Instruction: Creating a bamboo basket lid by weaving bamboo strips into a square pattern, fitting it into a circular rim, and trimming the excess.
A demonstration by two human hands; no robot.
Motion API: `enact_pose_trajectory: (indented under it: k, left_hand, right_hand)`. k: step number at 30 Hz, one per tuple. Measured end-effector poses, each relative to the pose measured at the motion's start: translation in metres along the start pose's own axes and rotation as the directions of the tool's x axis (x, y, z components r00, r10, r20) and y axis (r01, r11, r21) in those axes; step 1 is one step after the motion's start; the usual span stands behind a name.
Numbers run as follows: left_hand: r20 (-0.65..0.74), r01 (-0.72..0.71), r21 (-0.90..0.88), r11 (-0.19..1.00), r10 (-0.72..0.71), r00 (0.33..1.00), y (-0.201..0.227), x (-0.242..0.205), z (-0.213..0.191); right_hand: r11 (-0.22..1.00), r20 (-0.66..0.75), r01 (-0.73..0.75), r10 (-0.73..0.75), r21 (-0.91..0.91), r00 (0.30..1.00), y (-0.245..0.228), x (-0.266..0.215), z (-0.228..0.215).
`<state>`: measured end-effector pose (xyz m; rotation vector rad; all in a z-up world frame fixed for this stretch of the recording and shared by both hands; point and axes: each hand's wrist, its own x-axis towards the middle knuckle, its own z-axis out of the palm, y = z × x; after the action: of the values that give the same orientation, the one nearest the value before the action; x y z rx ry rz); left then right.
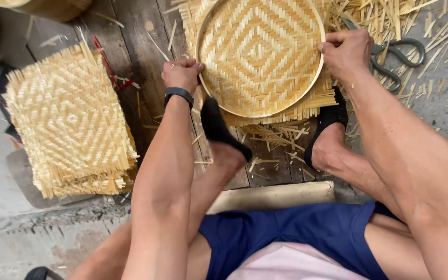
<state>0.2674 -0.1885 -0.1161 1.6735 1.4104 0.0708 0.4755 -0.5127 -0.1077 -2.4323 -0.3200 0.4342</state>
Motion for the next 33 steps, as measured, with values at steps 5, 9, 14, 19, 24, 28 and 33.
enact_pose_trajectory:
  k: [5, 9, 14, 19, 24, 28, 33]
  left_hand:
    - [0.027, 0.026, -0.255, 0.967, -0.019, 0.999, -0.009, -0.007, -0.002]
    - [0.103, 0.047, -0.313, 0.949, -0.015, 0.995, -0.02, 0.004, 0.004]
    - [0.044, 0.092, -0.273, 0.958, -0.083, 0.996, -0.017, -0.007, 0.002]
    - [-0.022, -0.097, -0.169, 0.981, 0.094, 0.995, -0.033, 0.0, 0.009]
    - [0.091, 0.07, -0.332, 0.941, -0.042, 0.995, -0.031, 0.005, 0.007]
    - [0.157, 0.117, -0.139, 0.983, -0.095, 0.983, -0.006, 0.003, -0.007]
    - [-0.031, -0.796, 0.202, 0.57, 0.816, 0.577, 0.046, 0.029, 0.026]
  right_hand:
    - [0.999, -0.043, -0.046, 0.046, -0.002, 0.998, 0.006, 0.007, 0.003]
    - [0.999, 0.003, -0.045, 0.045, -0.014, 0.999, 0.011, 0.012, 0.004]
    - [0.999, -0.013, 0.048, -0.049, -0.023, 0.999, 0.013, 0.016, 0.003]
    - [0.979, 0.054, 0.016, -0.028, 0.203, 0.998, 0.034, 0.02, 0.006]
    - [0.979, 0.046, 0.133, -0.141, 0.153, 0.989, 0.033, 0.023, -0.002]
    - [0.967, 0.074, 0.171, -0.16, -0.191, 0.984, -0.013, -0.001, -0.009]
    - [0.677, 0.444, 0.647, -0.487, -0.351, 0.752, -0.096, -0.096, 0.053]
